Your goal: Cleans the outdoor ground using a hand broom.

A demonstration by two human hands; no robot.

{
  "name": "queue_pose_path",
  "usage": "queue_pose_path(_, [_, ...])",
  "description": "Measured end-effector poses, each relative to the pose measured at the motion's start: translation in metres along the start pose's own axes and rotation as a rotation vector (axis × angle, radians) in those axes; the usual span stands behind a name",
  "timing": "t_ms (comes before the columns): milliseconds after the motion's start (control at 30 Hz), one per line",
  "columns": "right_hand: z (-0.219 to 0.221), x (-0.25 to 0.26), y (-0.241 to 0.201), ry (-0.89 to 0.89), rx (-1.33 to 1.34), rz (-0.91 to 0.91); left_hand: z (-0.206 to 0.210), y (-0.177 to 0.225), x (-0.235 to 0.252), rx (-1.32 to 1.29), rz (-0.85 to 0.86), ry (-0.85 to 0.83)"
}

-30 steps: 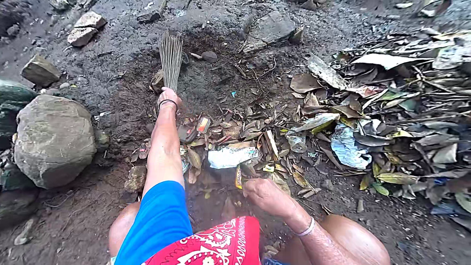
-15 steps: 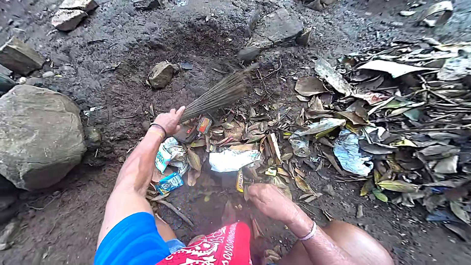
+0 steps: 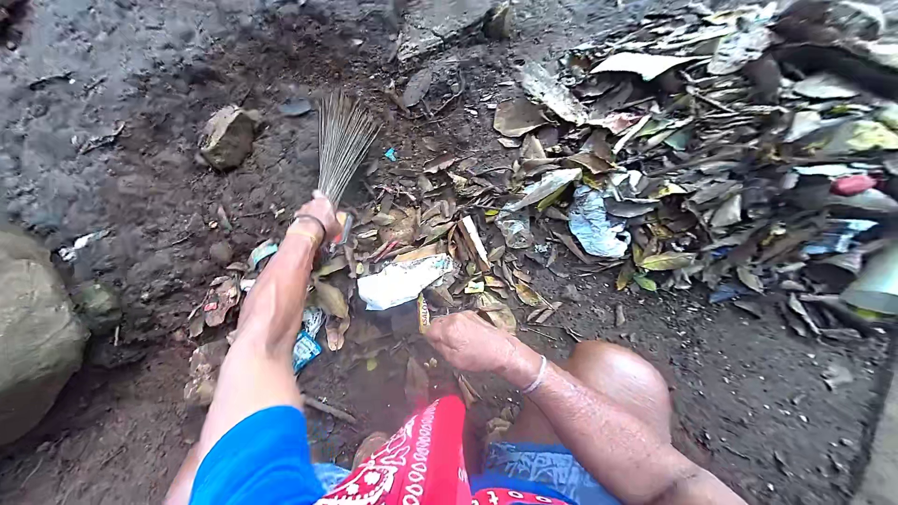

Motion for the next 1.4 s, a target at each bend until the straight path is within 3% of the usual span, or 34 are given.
queue_pose_path(133, [-0.007, -0.008, 0.0, -0.021, 0.015, 0.07, 0.023, -0.003, -0.025, 0.029, 0.37, 0.06])
queue_pose_path(200, [-0.014, -0.012, 0.002, 0.008, 0.028, 0.065, 0.011, -0.005, -0.035, 0.084, 0.356, 0.092])
queue_pose_path(267, [-0.016, -0.014, 0.003, 0.0, 0.038, 0.061, 0.002, 0.004, -0.04, 0.024, 0.234, 0.087])
queue_pose_path(400, [-0.01, -0.009, 0.0, -0.09, 0.043, 0.078, 0.024, 0.064, -0.025, -0.212, 0.02, 0.0])
queue_pose_path(533, [-0.009, -0.009, 0.003, -0.094, 0.032, 0.108, 0.085, 0.155, -0.054, -0.023, 0.232, -0.183])
queue_pose_path(600, [-0.01, -0.012, 0.01, -0.074, 0.025, 0.119, 0.101, 0.168, -0.072, -0.002, 0.333, -0.208])
queue_pose_path(700, [-0.01, -0.019, 0.019, -0.06, 0.023, 0.124, 0.093, 0.13, -0.082, -0.157, 0.36, -0.158])
queue_pose_path(833, [-0.009, -0.03, 0.026, -0.036, 0.069, 0.083, 0.06, 0.039, -0.102, -0.301, 0.379, -0.063])
queue_pose_path(933, [-0.006, -0.035, 0.033, -0.01, 0.095, 0.058, 0.029, -0.028, -0.129, -0.542, 0.249, -0.019])
queue_pose_path(1067, [-0.004, -0.038, 0.037, -0.053, 0.082, 0.075, 0.046, -0.159, -0.078, -0.645, 0.106, 0.044])
queue_pose_path(1100, [-0.003, -0.039, 0.037, -0.07, 0.079, 0.082, 0.052, -0.171, -0.072, -0.616, 0.04, 0.015])
queue_pose_path(1167, [0.002, -0.039, 0.036, -0.131, 0.075, 0.102, 0.065, -0.143, -0.088, -0.525, -0.116, -0.057])
queue_pose_path(1233, [0.008, -0.04, 0.035, -0.206, 0.058, 0.129, 0.073, -0.07, -0.125, -0.5, -0.175, -0.144])
queue_pose_path(1300, [0.015, -0.04, 0.031, -0.281, 0.043, 0.162, 0.08, -0.008, -0.15, -0.482, -0.085, -0.21])
queue_pose_path(1400, [0.025, -0.043, 0.02, -0.362, 0.045, 0.169, 0.091, 0.049, -0.183, -0.44, 0.18, -0.409])
Point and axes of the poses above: each hand's wrist, its own x-axis towards the middle knuckle, its own z-axis out of the palm, y = z × x, the point moved 6 cm from there along x, towards the middle knuckle, and after that the axes turned 2 degrees about -y, right-handed, at the moved point
